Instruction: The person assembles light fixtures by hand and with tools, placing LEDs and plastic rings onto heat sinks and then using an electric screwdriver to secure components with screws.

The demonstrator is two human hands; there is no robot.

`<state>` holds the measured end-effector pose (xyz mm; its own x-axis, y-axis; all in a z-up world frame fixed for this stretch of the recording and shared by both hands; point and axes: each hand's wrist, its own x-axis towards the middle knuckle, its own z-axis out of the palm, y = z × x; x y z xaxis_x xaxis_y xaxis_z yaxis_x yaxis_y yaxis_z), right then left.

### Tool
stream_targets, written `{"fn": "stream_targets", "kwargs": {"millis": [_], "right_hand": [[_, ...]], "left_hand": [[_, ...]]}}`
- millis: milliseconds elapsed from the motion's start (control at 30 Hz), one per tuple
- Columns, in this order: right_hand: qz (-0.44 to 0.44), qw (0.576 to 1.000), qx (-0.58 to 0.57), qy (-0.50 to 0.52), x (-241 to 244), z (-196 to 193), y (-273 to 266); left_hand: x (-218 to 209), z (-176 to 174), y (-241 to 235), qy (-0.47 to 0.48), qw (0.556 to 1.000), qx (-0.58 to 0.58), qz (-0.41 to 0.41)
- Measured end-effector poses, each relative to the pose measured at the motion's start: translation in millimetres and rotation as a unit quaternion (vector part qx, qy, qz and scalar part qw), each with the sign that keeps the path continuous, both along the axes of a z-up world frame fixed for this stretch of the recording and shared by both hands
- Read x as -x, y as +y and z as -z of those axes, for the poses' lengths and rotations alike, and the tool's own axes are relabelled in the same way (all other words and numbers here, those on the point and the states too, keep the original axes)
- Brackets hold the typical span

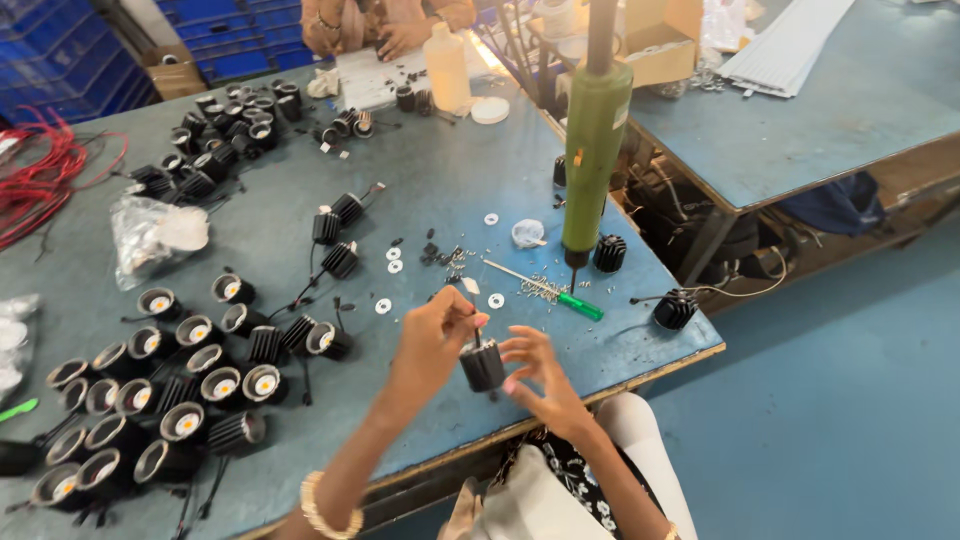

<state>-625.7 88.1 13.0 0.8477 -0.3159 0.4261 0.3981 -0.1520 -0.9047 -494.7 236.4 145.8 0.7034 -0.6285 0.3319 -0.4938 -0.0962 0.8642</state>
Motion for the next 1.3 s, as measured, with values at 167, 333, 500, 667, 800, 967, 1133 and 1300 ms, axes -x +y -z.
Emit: {"fn": "stream_targets", "kwargs": {"millis": [167, 333, 500, 667, 800, 967, 1133, 1300], "right_hand": [[-0.13, 0.974, -0.133, 0.126, -0.8, -18.5, 20.1], [-0.132, 0.968, -0.177, 0.117, 3.8, -24.6, 26.4], [-0.061, 0.974, -0.179, 0.127, 5.1, -22.9, 28.7], [-0.002, 0.995, 0.002, 0.104, 16.2, -25.0, 22.0], [0.086, 0.977, 0.102, 0.165, 23.9, -24.9, 27.7], [0.109, 0.966, 0.083, 0.219, 27.9, -27.0, 33.0], [0.018, 0.964, 0.002, 0.267, 33.9, -29.2, 28.5], [-0.013, 0.96, 0.049, 0.275, 38.2, -24.3, 29.1]], "left_hand": [[22.5, 33.0, -10.5, 0.09, 0.985, 0.125, -0.079], [32.4, 57.0, -20.0, 0.163, 0.956, 0.202, -0.134], [40.0, 88.2, -21.1, 0.127, 0.966, 0.201, -0.105], [61.7, 114.9, -21.4, 0.284, 0.946, 0.148, 0.059], [82.5, 121.5, -17.5, 0.359, 0.914, 0.181, 0.042], [94.4, 116.7, -19.1, 0.403, 0.881, 0.248, 0.017], [101.5, 115.4, -19.6, 0.442, 0.857, 0.263, -0.017], [98.8, 120.2, -18.7, 0.447, 0.856, 0.258, -0.024]]}}
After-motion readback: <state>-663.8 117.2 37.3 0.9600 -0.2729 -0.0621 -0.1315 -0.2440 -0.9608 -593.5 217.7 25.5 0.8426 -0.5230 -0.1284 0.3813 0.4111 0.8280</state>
